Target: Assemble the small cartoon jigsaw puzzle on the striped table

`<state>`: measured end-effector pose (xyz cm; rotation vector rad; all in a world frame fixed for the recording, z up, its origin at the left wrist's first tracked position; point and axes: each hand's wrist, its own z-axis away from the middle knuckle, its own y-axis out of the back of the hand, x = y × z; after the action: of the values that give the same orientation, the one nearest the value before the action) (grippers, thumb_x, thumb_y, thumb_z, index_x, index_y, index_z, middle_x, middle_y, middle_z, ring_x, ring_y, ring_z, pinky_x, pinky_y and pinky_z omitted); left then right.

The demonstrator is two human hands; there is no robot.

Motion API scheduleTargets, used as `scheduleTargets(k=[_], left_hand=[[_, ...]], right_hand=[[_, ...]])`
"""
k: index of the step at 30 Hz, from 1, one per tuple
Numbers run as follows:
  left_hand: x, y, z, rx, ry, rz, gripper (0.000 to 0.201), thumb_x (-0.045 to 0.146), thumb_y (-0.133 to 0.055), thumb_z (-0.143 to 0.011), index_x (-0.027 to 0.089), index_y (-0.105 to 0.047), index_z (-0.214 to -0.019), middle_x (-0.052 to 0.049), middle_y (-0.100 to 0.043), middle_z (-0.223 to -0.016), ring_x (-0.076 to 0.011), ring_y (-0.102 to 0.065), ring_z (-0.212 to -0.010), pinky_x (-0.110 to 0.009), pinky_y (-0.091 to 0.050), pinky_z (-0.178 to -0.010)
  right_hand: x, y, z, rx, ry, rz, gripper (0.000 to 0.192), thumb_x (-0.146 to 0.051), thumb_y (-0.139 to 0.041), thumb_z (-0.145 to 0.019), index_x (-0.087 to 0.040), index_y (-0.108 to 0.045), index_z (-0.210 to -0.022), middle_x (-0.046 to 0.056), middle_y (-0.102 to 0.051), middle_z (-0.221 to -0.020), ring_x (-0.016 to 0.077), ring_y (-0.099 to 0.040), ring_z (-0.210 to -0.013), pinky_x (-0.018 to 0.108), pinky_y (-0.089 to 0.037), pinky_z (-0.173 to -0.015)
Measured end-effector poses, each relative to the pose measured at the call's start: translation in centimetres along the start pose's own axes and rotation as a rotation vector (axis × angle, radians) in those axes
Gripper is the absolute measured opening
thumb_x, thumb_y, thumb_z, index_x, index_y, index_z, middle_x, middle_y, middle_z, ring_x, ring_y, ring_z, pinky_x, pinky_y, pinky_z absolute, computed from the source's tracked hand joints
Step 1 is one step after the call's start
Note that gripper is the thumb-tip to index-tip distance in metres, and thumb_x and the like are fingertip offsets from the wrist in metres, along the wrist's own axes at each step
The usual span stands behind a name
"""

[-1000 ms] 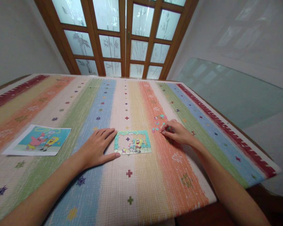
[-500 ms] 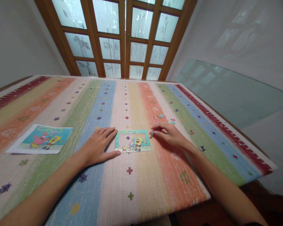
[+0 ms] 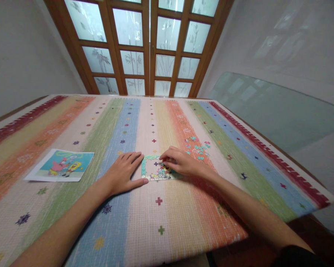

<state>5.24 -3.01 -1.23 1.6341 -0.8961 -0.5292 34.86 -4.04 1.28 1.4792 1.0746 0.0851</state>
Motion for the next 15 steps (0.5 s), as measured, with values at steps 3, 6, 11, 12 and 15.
scheduleTargets(k=[3, 6, 11, 12, 15], left_hand=[[0.1, -0.1, 0.0, 0.011, -0.005, -0.005, 0.079, 0.076, -0.046, -0.095, 0.017, -0.05, -0.147, -0.02, -0.056, -0.145, -0.0389, -0.052, -0.128, -0.059, -0.039, -0.11], [0.1, -0.1, 0.0, 0.014, -0.014, -0.018, 0.078, 0.076, -0.046, -0.095, 0.018, -0.049, -0.147, -0.018, -0.056, -0.145, -0.0381, -0.053, -0.129, -0.056, -0.04, -0.11], [0.1, -0.2, 0.0, -0.007, -0.008, -0.016, 0.082, 0.077, -0.045, -0.095, 0.015, -0.048, -0.148, -0.021, -0.055, -0.146, -0.0398, -0.052, -0.13, -0.06, -0.038, -0.11], [0.1, -0.2, 0.0, -0.005, -0.005, -0.016, 0.082, 0.077, -0.046, -0.095, 0.015, -0.048, -0.148, -0.021, -0.055, -0.146, -0.0399, -0.052, -0.131, -0.06, -0.038, -0.11], [0.1, -0.1, 0.0, 0.007, -0.007, -0.018, 0.081, 0.077, -0.045, -0.095, 0.015, -0.049, -0.147, -0.02, -0.056, -0.146, -0.0387, -0.052, -0.13, -0.057, -0.039, -0.11]], right_hand=[[0.0, -0.6, -0.4, 0.001, 0.089, 0.077, 0.017, -0.014, -0.057, -0.097, -0.025, -0.069, -0.096, 0.006, -0.071, -0.092, 0.0231, -0.063, -0.094, 0.042, -0.054, -0.087], [-0.1, -1.0, -0.2, 0.07, 0.125, 0.135, 0.017, -0.016, -0.055, -0.1, -0.024, -0.07, -0.098, 0.008, -0.07, -0.098, 0.0235, -0.06, -0.097, 0.041, -0.053, -0.086], [-1.1, -0.7, 1.3, 0.133, 0.165, 0.256, 0.018, -0.017, -0.053, -0.099, -0.023, -0.07, -0.1, 0.009, -0.071, -0.101, 0.0242, -0.059, -0.093, 0.041, -0.052, -0.083], [-1.4, -0.7, 1.7, 0.136, 0.178, 0.261, 0.018, -0.017, -0.053, -0.098, -0.023, -0.07, -0.1, 0.009, -0.071, -0.1, 0.0241, -0.059, -0.092, 0.041, -0.052, -0.082], [-2.0, -0.7, 2.6, 0.134, 0.224, 0.266, 0.018, -0.021, -0.054, -0.099, -0.021, -0.071, -0.106, 0.009, -0.073, -0.103, 0.0239, -0.061, -0.094, 0.042, -0.052, -0.086]])
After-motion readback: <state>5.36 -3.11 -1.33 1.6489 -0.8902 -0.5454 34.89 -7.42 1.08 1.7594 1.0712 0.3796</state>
